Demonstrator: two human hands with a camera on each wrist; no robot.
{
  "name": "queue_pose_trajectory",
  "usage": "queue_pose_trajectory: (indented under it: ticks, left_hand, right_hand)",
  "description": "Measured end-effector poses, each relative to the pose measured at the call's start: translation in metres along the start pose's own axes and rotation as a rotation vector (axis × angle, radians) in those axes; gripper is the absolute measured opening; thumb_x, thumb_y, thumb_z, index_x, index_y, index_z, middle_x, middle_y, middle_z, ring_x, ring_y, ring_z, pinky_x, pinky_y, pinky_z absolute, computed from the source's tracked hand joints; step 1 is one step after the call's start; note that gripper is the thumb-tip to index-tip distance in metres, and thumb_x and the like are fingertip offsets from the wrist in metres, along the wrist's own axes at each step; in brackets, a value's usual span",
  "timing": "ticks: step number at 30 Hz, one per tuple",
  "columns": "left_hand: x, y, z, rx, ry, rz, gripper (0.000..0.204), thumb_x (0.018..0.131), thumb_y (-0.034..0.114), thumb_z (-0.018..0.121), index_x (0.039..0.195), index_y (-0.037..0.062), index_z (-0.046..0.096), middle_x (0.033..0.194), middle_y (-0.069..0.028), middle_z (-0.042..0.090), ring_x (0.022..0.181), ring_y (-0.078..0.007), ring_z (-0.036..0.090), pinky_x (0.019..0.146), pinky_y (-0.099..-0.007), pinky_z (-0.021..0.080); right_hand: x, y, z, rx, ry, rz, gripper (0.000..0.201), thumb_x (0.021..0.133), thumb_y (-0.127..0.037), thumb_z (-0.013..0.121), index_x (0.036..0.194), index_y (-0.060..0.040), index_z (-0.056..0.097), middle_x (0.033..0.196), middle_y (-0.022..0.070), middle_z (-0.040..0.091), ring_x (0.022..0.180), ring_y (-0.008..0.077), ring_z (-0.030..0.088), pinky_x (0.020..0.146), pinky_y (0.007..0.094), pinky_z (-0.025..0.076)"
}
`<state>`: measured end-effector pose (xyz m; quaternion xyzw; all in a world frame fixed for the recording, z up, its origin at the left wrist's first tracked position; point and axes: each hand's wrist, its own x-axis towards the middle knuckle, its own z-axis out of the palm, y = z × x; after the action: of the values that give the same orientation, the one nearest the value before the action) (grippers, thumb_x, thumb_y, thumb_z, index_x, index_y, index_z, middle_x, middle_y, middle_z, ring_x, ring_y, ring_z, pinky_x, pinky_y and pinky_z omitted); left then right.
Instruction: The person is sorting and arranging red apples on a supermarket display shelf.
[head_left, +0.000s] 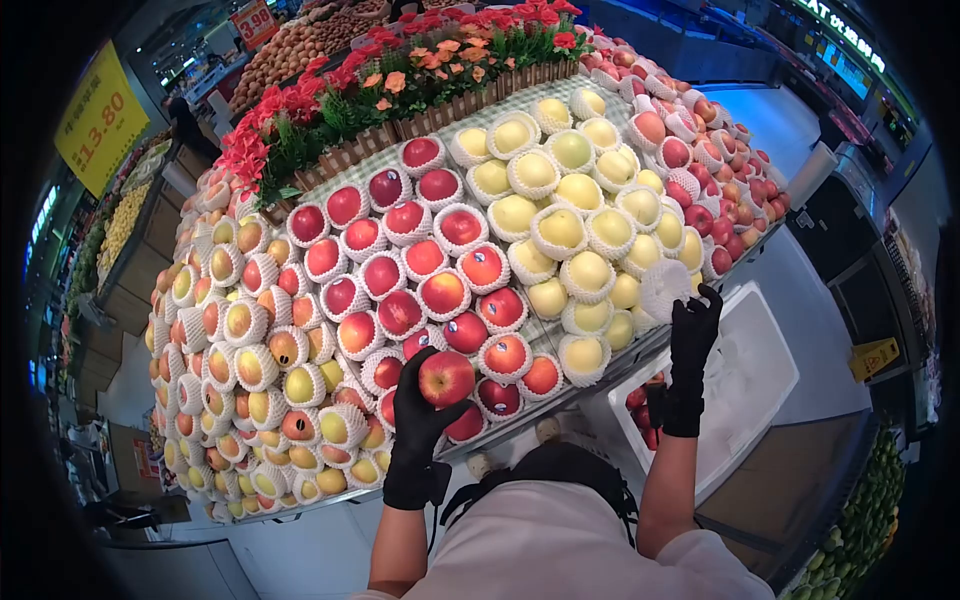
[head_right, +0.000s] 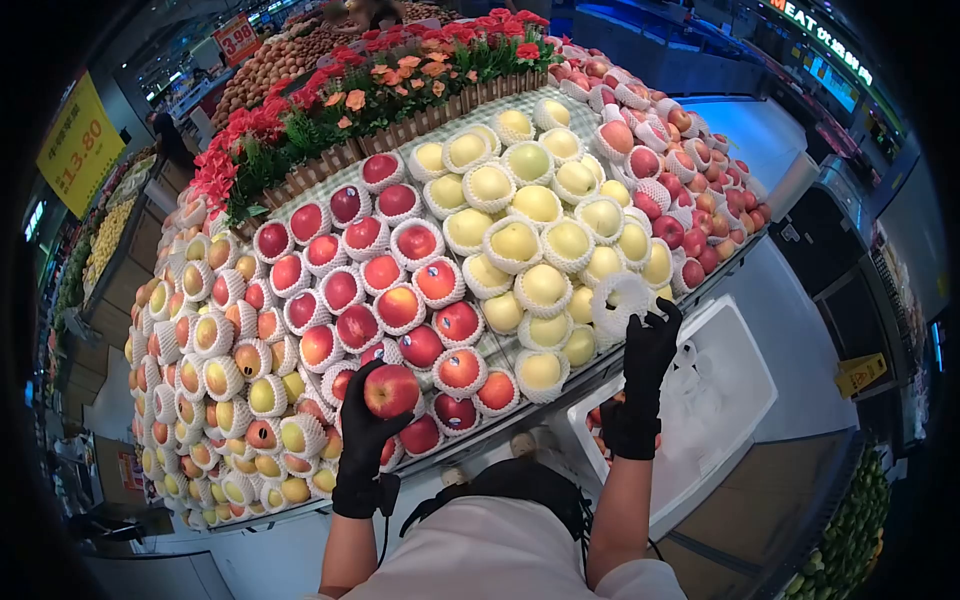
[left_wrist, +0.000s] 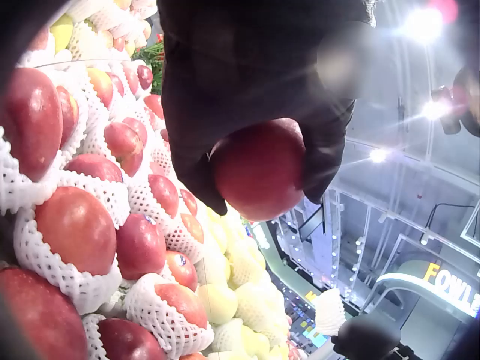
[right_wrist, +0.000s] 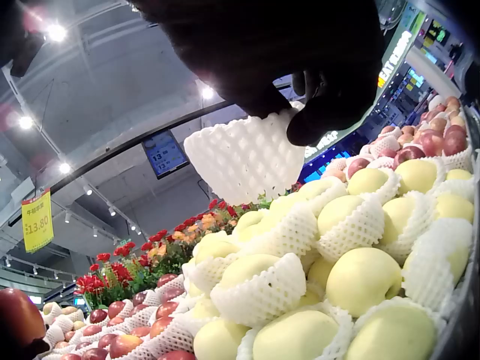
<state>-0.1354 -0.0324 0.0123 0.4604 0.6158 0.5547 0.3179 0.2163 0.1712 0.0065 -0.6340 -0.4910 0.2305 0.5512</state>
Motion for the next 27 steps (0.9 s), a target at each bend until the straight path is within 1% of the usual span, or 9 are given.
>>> queue_pose_trajectory:
  ticks: [4,5,7,8,11,13,20,23,27]
  left_hand:
    - [-0.006,-0.006,-0.010,0.018,0.071,0.041,0.086,0.063,0.010,0.089,0.135,0.0035,0.043,0.131,-0.0111,0.050,0.121,-0.0219,0.052,0.099,-0.0371,0.047]
    - [-0.008,-0.005,-0.011,-0.068,0.077,-0.008,0.085,0.063,0.010,0.088,0.135,0.0034,0.043,0.131,-0.0112,0.050,0.121,-0.0220,0.053,0.099,-0.0372,0.047]
    - [-0.012,-0.001,-0.014,-0.244,0.085,-0.102,0.084,0.064,0.009,0.087,0.135,0.0034,0.044,0.131,-0.0115,0.052,0.120,-0.0222,0.054,0.099,-0.0374,0.047]
    - [-0.014,0.006,-0.016,-0.210,0.090,-0.156,0.080,0.066,0.010,0.085,0.134,0.0028,0.044,0.129,-0.0119,0.054,0.118,-0.0223,0.055,0.099,-0.0376,0.047]
    - [-0.018,0.009,-0.019,-0.276,0.095,-0.155,0.079,0.067,0.011,0.084,0.135,0.0021,0.045,0.126,-0.0112,0.057,0.116,-0.0224,0.057,0.099,-0.0371,0.047]
    - [-0.017,0.010,-0.020,-0.260,0.043,-0.142,0.083,0.067,0.011,0.084,0.138,0.0020,0.043,0.131,-0.0125,0.054,0.121,-0.0231,0.054,0.101,-0.0373,0.045]
    - [-0.012,0.012,-0.008,-0.303,0.020,-0.011,0.093,0.068,0.019,0.079,0.147,0.0003,0.034,0.143,-0.0136,0.046,0.128,-0.0231,0.049,0.105,-0.0370,0.042]
    - [-0.011,0.013,-0.009,-0.459,-0.051,-0.092,0.092,0.074,0.017,0.079,0.149,-0.0015,0.029,0.154,-0.0164,0.031,0.138,-0.0256,0.037,0.111,-0.0381,0.035]
    - [-0.007,0.022,-0.005,-0.542,-0.008,-0.177,0.084,0.079,0.018,0.075,0.147,-0.0029,0.031,0.144,-0.0147,0.044,0.129,-0.0239,0.047,0.106,-0.0371,0.040]
  right_hand:
    - [-0.007,0.000,0.028,-0.098,-0.194,-0.249,0.038,0.079,-0.004,0.070,0.112,-0.0069,0.051,0.098,0.0083,0.063,0.090,0.0226,0.063,0.081,0.0358,0.050]
    - [-0.014,-0.015,0.034,-0.131,-0.226,-0.256,0.040,0.079,-0.005,0.069,0.114,-0.0078,0.051,0.098,0.0100,0.064,0.089,0.0229,0.063,0.081,0.0373,0.051]
    - [-0.031,-0.045,0.048,-0.004,-0.286,-0.081,0.047,0.079,-0.005,0.069,0.122,-0.0092,0.051,0.098,0.0125,0.064,0.085,0.0232,0.062,0.079,0.0370,0.051]
    - [-0.037,-0.050,0.056,0.092,-0.355,-0.116,0.057,0.079,-0.004,0.069,0.132,-0.0115,0.047,0.098,0.0132,0.065,0.082,0.0219,0.061,0.076,0.0361,0.051]
    - [-0.055,-0.055,0.077,0.078,-0.524,-0.150,0.043,0.079,-0.003,0.072,0.120,-0.0050,0.059,0.097,0.0100,0.065,0.077,0.0157,0.061,0.071,0.0314,0.051]
    - [-0.070,-0.054,0.097,0.147,-0.495,-0.266,0.029,0.079,-0.005,0.074,0.106,-0.0012,0.066,0.092,0.0091,0.067,0.074,0.0148,0.061,0.070,0.0305,0.051]
    - [-0.127,-0.092,0.130,0.164,-0.567,-0.330,0.021,0.078,-0.010,0.076,0.094,-0.0016,0.066,0.083,0.0107,0.065,0.075,0.0220,0.063,0.069,0.0341,0.051]
    - [-0.139,-0.102,0.134,0.168,-0.591,-0.366,0.021,0.077,-0.010,0.077,0.091,-0.0023,0.065,0.082,0.0099,0.064,0.075,0.0222,0.062,0.069,0.0346,0.050]
    - [-0.153,-0.113,0.134,0.209,-0.583,-0.438,0.020,0.077,-0.011,0.078,0.088,-0.0026,0.065,0.082,0.0097,0.064,0.076,0.0230,0.062,0.069,0.0344,0.050]
